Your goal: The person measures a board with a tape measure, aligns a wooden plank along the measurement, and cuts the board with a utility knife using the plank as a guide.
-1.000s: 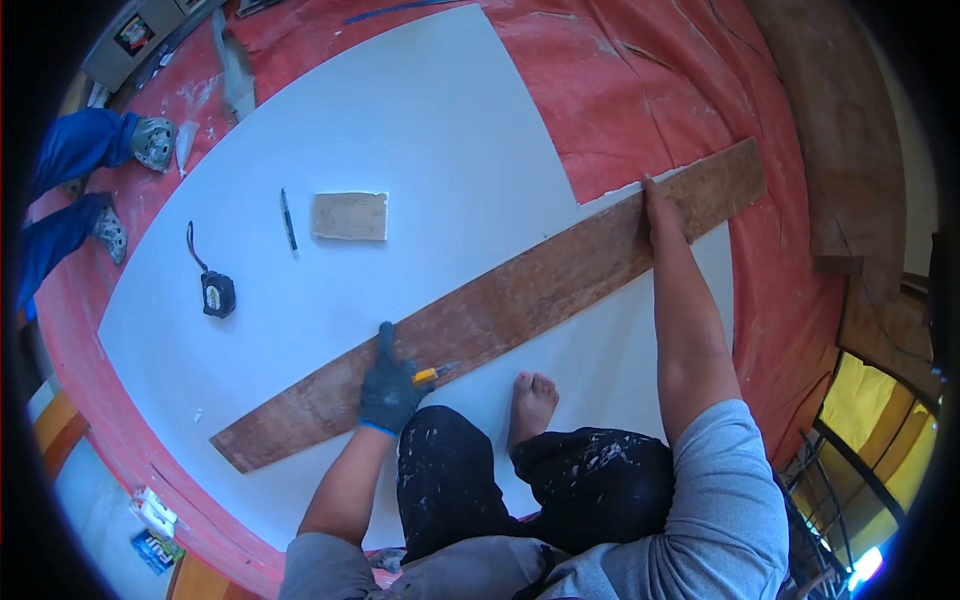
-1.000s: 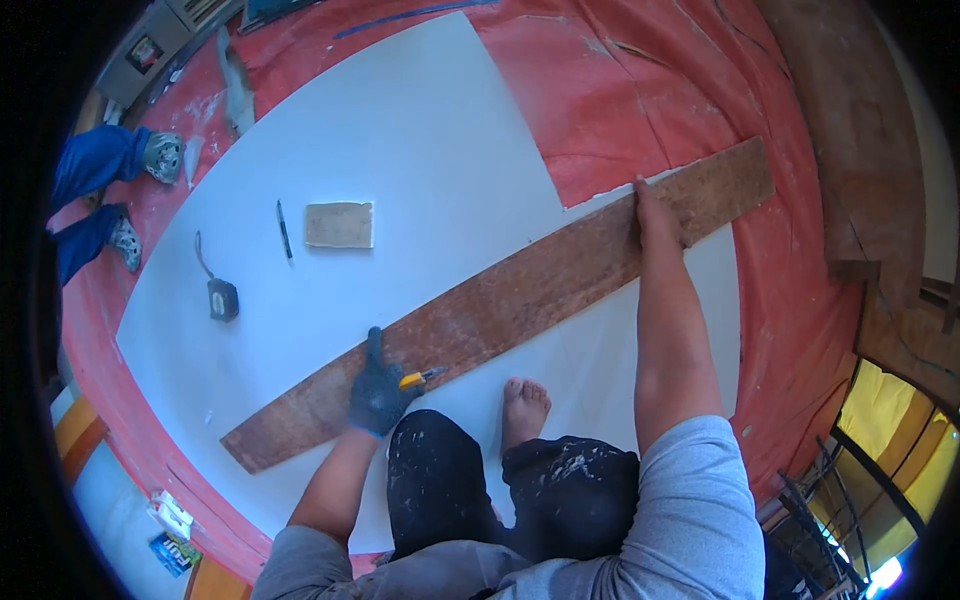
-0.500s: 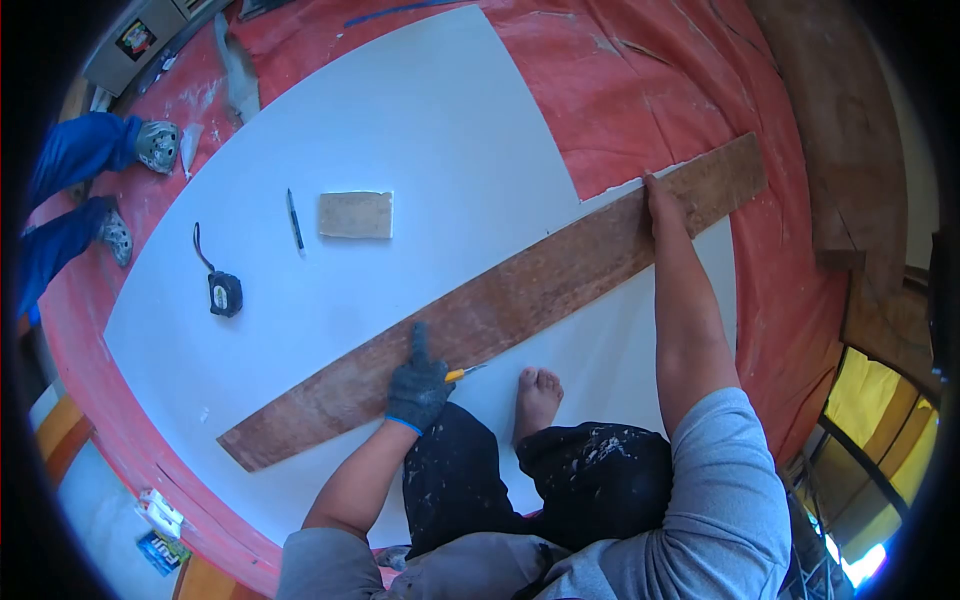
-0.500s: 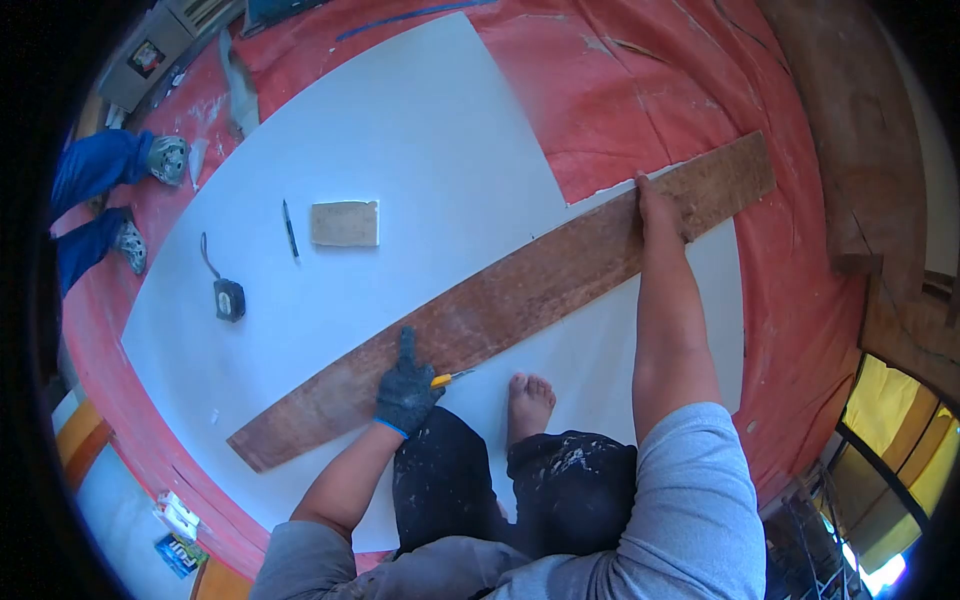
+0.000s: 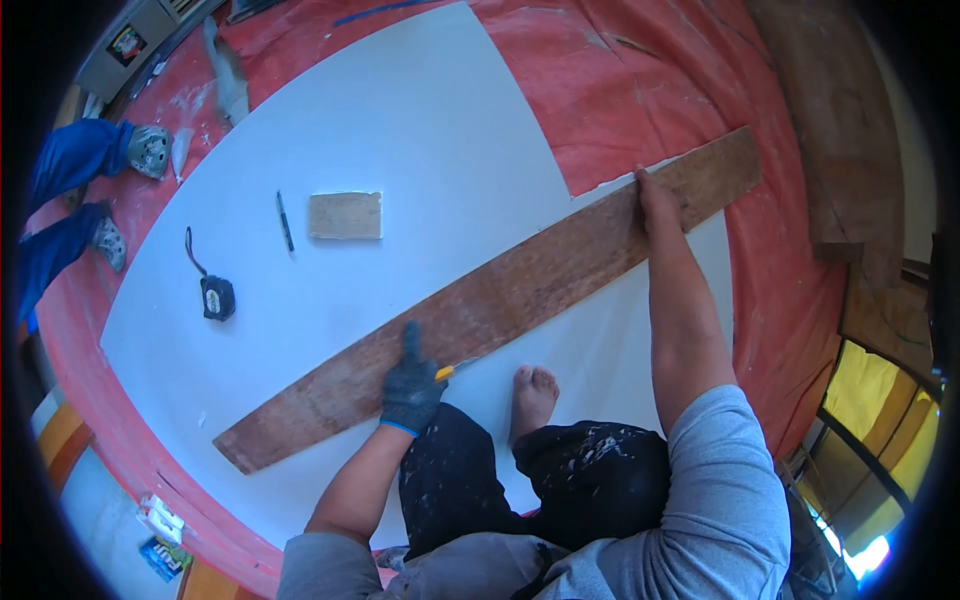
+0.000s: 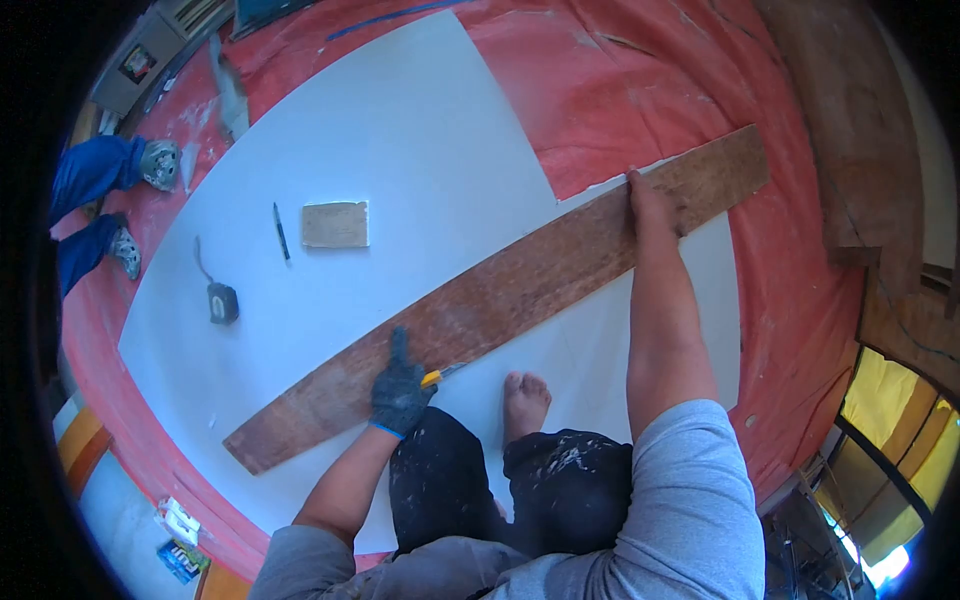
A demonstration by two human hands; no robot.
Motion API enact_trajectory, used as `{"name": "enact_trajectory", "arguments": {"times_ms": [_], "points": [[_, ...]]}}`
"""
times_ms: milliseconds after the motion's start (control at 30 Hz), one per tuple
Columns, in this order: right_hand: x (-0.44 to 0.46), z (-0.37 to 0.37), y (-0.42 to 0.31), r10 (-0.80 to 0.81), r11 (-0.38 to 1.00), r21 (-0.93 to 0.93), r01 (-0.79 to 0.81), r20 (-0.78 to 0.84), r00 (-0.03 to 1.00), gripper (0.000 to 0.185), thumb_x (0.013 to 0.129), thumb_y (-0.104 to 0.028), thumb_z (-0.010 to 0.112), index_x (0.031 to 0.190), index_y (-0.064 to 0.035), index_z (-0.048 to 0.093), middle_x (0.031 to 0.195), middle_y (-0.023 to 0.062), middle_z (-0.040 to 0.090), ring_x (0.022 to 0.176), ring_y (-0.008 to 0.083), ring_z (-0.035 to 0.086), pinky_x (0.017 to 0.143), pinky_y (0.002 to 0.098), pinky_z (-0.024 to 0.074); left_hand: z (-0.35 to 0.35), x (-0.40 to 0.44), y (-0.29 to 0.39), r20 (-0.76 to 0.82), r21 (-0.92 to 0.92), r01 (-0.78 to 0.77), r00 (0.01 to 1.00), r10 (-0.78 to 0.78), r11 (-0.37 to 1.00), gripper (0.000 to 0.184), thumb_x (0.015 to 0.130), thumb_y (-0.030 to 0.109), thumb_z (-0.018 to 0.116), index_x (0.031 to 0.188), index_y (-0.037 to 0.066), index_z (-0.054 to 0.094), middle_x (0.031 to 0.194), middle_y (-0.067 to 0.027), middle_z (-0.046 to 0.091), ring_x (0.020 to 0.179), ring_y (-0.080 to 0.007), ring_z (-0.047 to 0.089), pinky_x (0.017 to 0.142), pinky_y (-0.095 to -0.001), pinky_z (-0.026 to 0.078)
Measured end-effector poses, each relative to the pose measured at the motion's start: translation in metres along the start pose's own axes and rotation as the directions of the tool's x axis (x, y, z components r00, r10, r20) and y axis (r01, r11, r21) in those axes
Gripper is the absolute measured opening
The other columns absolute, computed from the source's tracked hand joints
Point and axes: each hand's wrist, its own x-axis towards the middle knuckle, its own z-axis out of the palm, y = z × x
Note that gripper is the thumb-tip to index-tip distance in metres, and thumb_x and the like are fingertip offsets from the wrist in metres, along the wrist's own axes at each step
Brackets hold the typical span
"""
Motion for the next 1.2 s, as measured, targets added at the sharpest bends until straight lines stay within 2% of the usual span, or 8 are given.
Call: {"name": "enact_trajectory", "arguments": {"times_ms": [200, 467, 633, 833, 967, 1100, 1167, 1200], "points": [[-0.045, -0.028, -0.018, 0.084, 0.996, 0.005, -0.084, -0.022, 0.996, 0.129, 0.078, -0.086, 0.063, 0.163, 0.0043, 0.027, 0.176, 0.0223, 0.005, 0.157, 0.0571, 0.004, 0.129, 0.0588, 0.0079, -0.001, 0.001, 0.002, 0.014, -0.076, 0.020, 1.000, -0.019, 0.997, 0.035, 0.083, 0.031, 0.085, 0.100, 0.002, 0.075, 0.173, -0.0246, 0.017, 0.102, -0.0369, 0.071, 0.095, -0.0450, 0.056], [-0.036, -0.021, -0.013, 0.137, 0.987, 0.088, -0.134, -0.023, 0.990, 0.140, 0.073, -0.087, 0.068, 0.166, 0.0036, 0.014, 0.176, 0.0228, 0.004, 0.157, 0.0566, 0.003, 0.129, 0.0589, 0.0109, -0.010, 0.002, 0.010, 0.067, 0.011, 0.065, 0.996, -0.065, 0.998, 0.034, 0.082, 0.031, 0.086, 0.102, 0.005, 0.076, 0.172, -0.0250, 0.018, 0.097, -0.0349, 0.073, 0.090, -0.0451, 0.057], [-0.037, -0.027, -0.017, 0.126, 0.990, 0.053, -0.127, 0.028, 0.992, 0.151, 0.068, -0.083, 0.077, 0.167, 0.0026, 0.000, 0.172, 0.0329, 0.006, 0.158, 0.0546, 0.005, 0.129, 0.0559, 0.0145, -0.008, 0.002, 0.009, 0.057, -0.003, 0.056, 0.997, -0.056, 0.998, 0.033, 0.083, 0.031, 0.086, 0.101, 0.005, 0.075, 0.172, -0.0249, 0.019, 0.098, -0.0352, 0.073, 0.090, -0.0455, 0.058], [-0.051, -0.031, -0.019, 0.207, 0.972, 0.123, -0.202, -0.026, 0.978, 0.146, 0.069, -0.086, 0.074, 0.167, 0.0004, 0.010, 0.174, 0.0287, 0.006, 0.159, 0.0537, 0.005, 0.129, 0.0567, 0.0146, -0.011, 0.001, 0.008, 0.065, -0.025, 0.052, 0.997, -0.050, 0.998, 0.033, 0.083, 0.029, 0.086, 0.102, 0.004, 0.074, 0.172, -0.0244, 0.018, 0.099, -0.0359, 0.072, 0.091, -0.0460, 0.057], [-0.027, -0.021, -0.009, 0.119, 0.990, 0.077, -0.120, 0.018, 0.993, 0.138, 0.069, -0.086, 0.073, 0.165, 0.0004, 0.025, 0.175, 0.0256, 0.005, 0.159, 0.0528, 0.005, 0.129, 0.0558, 0.0126, -0.009, 0.000, 0.006, 0.042, -0.037, 0.035, 0.999, -0.033, 0.999, 0.034, 0.083, 0.029, 0.086, 0.101, 0.004, 0.074, 0.173, -0.0233, 0.016, 0.099, -0.0359, 0.072, 0.091, -0.0464, 0.057], [-0.043, -0.025, -0.013, 0.209, 0.974, 0.097, -0.205, -0.036, 0.977, 0.127, 0.071, -0.087, 0.071, 0.160, -0.0014, 0.039, 0.175, 0.0242, 0.005, 0.160, 0.0500, 0.004, 0.130, 0.0546, 0.0106, -0.012, 0.000, 0.007, 0.068, -0.069, 0.064, 0.996, -0.059, 0.996, 0.040, 0.083, 0.028, 0.086, 0.111, 0.003, 0.072, 0.168, -0.0230, 0.030, 0.098, -0.0354, 0.072, 0.091, -0.0473, 0.057], [-0.026, -0.015, -0.005, 0.203, 0.973, 0.118, -0.197, -0.039, 0.978, 0.132, 0.069, -0.086, 0.074, 0.161, -0.0020, 0.032, 0.174, 0.0276, 0.003, 0.159, 0.0508, 0.005, 0.129, 0.0557, 0.0133, -0.010, 0.001, 0.005, 0.096, -0.104, 0.097, 0.992, -0.087, 0.990, 0.045, 0.083, 0.027, 0.086, 0.118, 0.003, 0.071, 0.164, -0.0228, 0.037, 0.097, -0.0355, 0.072, 0.091, -0.0479, 0.057], [-0.011, -0.010, 0.001, 0.164, 0.979, 0.128, -0.161, -0.011, 0.986, 0.141, 0.065, -0.084, 0.078, 0.165, -0.0018, 0.020, 0.172, 0.0316, 0.002, 0.159, 0.0524, 0.008, 0.128, 0.0569, 0.0163, -0.010, 0.002, 0.005, 0.107, -0.114, 0.109, 0.989, -0.097, 0.987, 0.047, 0.083, 0.027, 0.086, 0.120, 0.003, 0.070, 0.161, -0.0227, 0.040, 0.097, -0.0356, 0.072, 0.091, -0.0482, 0.057]]}}
